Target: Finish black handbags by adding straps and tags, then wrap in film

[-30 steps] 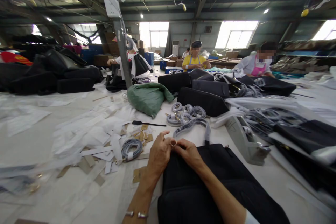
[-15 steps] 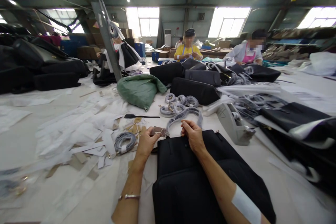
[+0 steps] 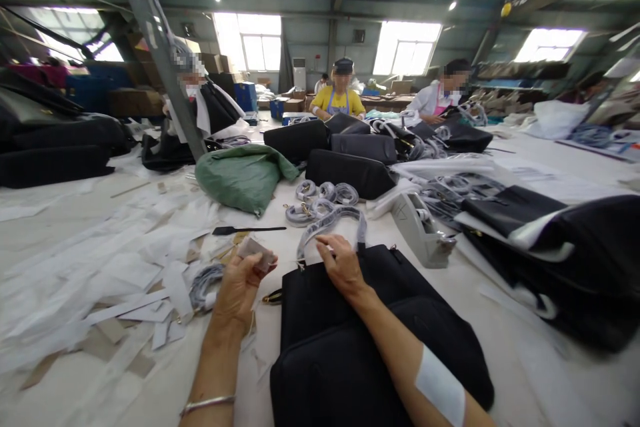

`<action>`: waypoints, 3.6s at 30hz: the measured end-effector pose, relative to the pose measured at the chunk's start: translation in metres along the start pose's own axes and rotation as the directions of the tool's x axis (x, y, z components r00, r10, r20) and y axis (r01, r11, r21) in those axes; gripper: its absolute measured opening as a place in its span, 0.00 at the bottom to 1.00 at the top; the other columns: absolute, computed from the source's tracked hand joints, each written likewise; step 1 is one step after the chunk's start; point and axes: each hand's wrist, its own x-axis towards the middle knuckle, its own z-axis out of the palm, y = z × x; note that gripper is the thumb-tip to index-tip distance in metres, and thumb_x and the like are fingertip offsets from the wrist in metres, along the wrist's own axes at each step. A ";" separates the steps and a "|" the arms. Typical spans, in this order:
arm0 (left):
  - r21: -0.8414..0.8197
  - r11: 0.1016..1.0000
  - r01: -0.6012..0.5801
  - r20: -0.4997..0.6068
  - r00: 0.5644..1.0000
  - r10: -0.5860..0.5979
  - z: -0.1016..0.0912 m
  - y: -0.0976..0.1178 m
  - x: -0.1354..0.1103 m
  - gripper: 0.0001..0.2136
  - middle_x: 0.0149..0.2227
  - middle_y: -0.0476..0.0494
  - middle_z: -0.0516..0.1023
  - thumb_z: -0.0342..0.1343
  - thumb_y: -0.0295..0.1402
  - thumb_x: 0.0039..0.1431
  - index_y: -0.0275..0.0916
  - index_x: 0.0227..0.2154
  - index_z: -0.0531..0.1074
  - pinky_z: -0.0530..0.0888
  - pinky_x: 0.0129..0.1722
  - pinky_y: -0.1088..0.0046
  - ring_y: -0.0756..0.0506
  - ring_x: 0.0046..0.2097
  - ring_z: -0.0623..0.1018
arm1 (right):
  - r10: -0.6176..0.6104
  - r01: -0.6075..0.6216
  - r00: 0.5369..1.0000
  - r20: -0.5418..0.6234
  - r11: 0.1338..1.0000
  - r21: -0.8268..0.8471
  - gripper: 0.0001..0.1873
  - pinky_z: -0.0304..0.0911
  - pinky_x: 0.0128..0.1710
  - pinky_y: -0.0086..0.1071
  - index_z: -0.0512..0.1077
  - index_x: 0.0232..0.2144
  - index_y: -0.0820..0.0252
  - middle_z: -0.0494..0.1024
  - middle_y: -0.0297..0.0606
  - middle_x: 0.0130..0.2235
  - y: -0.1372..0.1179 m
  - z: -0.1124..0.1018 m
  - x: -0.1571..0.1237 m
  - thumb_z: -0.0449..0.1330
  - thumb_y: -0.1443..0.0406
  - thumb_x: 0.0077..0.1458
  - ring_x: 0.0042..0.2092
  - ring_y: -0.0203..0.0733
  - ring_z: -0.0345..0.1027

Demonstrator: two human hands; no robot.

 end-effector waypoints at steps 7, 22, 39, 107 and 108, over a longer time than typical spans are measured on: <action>0.195 0.973 0.127 0.322 0.928 -0.185 0.003 -0.004 -0.010 0.14 0.21 0.54 0.73 0.63 0.39 0.48 0.37 0.33 0.68 0.68 0.25 0.79 0.53 0.22 0.70 | 0.264 -0.342 0.877 -0.402 0.930 -0.134 0.17 0.62 0.47 0.41 0.74 0.42 0.62 0.80 0.45 0.39 0.040 -0.056 0.022 0.55 0.57 0.58 0.42 0.49 0.72; 0.484 0.869 0.100 0.536 0.751 -0.385 0.008 -0.005 -0.017 0.15 0.23 0.50 0.73 0.62 0.44 0.53 0.37 0.31 0.68 0.67 0.27 0.77 0.52 0.24 0.71 | 0.566 -0.453 0.816 -0.113 0.749 0.483 0.27 0.54 0.18 0.28 0.73 0.47 0.62 0.73 0.30 0.23 0.043 -0.075 0.022 0.61 0.50 0.51 0.20 0.35 0.63; 0.534 0.831 0.158 0.568 0.661 -0.490 0.008 -0.002 -0.020 0.12 0.22 0.50 0.74 0.63 0.38 0.48 0.37 0.31 0.71 0.68 0.25 0.76 0.50 0.23 0.73 | 0.443 -0.151 0.883 -0.154 0.579 0.801 0.20 0.46 0.17 0.28 0.73 0.28 0.58 0.49 0.20 0.11 0.019 -0.085 0.009 0.58 0.47 0.56 0.14 0.30 0.45; 0.945 0.262 -0.195 0.070 0.904 0.422 0.003 -0.016 0.002 0.15 0.41 0.38 0.77 0.58 0.37 0.53 0.39 0.43 0.72 0.69 0.47 0.60 0.37 0.47 0.75 | 0.160 -0.008 0.710 0.686 0.976 -0.220 0.15 0.64 0.41 0.30 0.77 0.45 0.54 0.82 0.34 0.36 -0.042 -0.032 0.020 0.61 0.66 0.53 0.38 0.41 0.75; 0.943 0.222 -0.248 0.134 0.893 0.430 0.005 -0.015 -0.001 0.13 0.42 0.39 0.76 0.57 0.35 0.53 0.40 0.43 0.73 0.68 0.48 0.61 0.38 0.47 0.74 | 0.154 -0.021 0.716 0.681 0.979 -0.200 0.16 0.64 0.41 0.30 0.77 0.45 0.53 0.82 0.34 0.37 -0.040 -0.031 0.020 0.61 0.67 0.52 0.38 0.40 0.75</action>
